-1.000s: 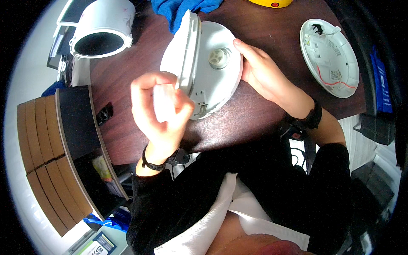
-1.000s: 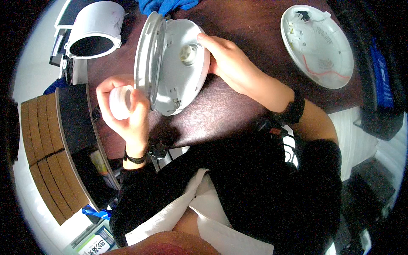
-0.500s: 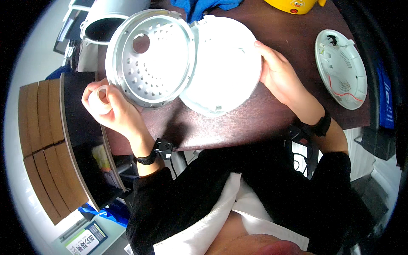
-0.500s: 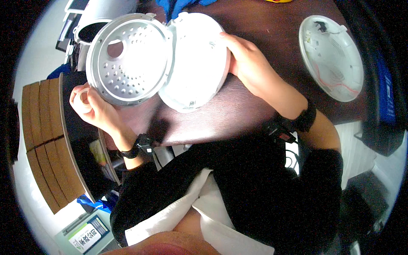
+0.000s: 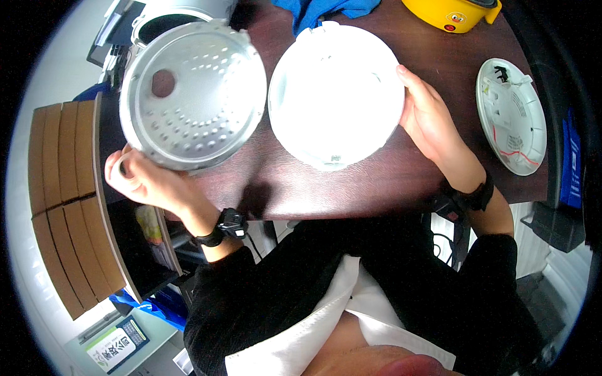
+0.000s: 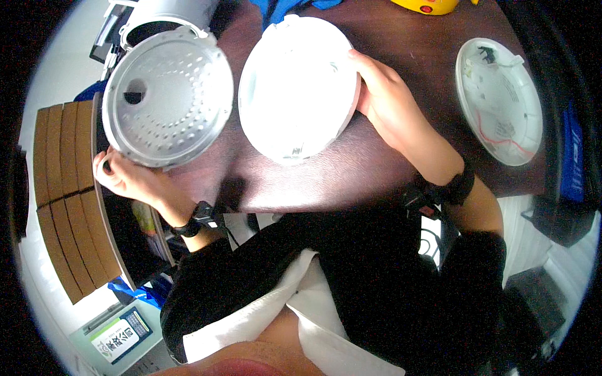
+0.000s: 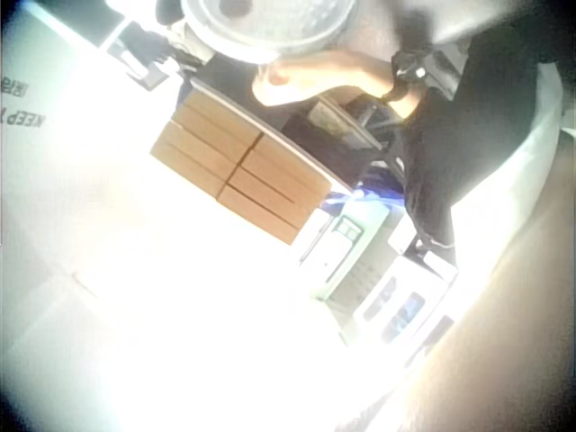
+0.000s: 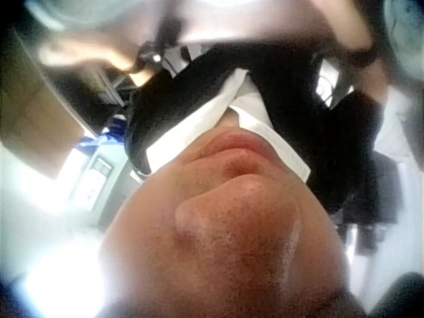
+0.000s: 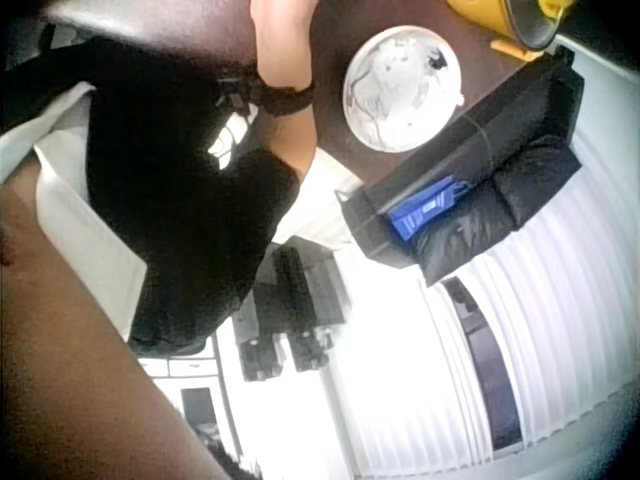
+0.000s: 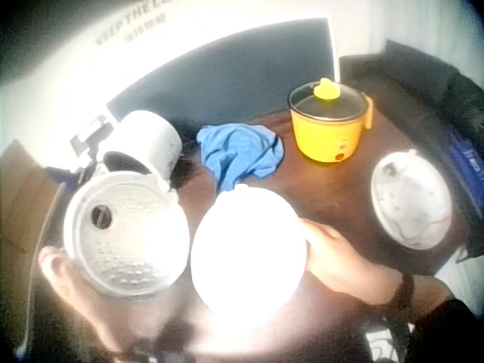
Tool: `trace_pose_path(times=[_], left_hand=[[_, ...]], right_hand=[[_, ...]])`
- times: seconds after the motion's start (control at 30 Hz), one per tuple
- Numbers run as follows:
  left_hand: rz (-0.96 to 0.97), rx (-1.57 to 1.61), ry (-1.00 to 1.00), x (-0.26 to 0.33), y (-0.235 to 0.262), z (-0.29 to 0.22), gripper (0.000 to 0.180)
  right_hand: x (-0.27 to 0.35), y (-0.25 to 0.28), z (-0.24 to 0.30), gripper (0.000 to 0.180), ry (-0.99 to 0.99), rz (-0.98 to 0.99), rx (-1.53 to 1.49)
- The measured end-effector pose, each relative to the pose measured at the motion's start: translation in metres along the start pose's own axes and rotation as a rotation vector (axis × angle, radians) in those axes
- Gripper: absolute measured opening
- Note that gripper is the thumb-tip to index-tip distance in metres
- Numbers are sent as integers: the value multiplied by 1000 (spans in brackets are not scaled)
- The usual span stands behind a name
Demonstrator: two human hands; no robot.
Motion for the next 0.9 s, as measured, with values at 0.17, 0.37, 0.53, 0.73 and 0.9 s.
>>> trace_pose_path(times=[0.17,0.37,0.53,0.73,0.9], left_hand=[[-118,131,289,-13,38,45,21],[-99,118,578,7,74,118,20],[40,260,797,13,102,174,23],[370,-130,718,25,90,168,19],[626,-550,226,13,47,112,24]], right_hand=[[1,-1,0,50,3,-33,12],[1,0,1,49,4,-25,24],[2,-4,3,49,-15,-27,37],[-1,-1,0,43,11,-29,-9],[-2,0,-2,43,13,-22,7]])
Point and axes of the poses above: each hand's wrist, its own x-axis away from the middle knuckle, its own y-axis out of the back of the hand, z = x × y, the point moved 3 cm from there along -x, towards the middle knuckle, and after that the axes turned 12 degrees about x, right-handed, at the moved point
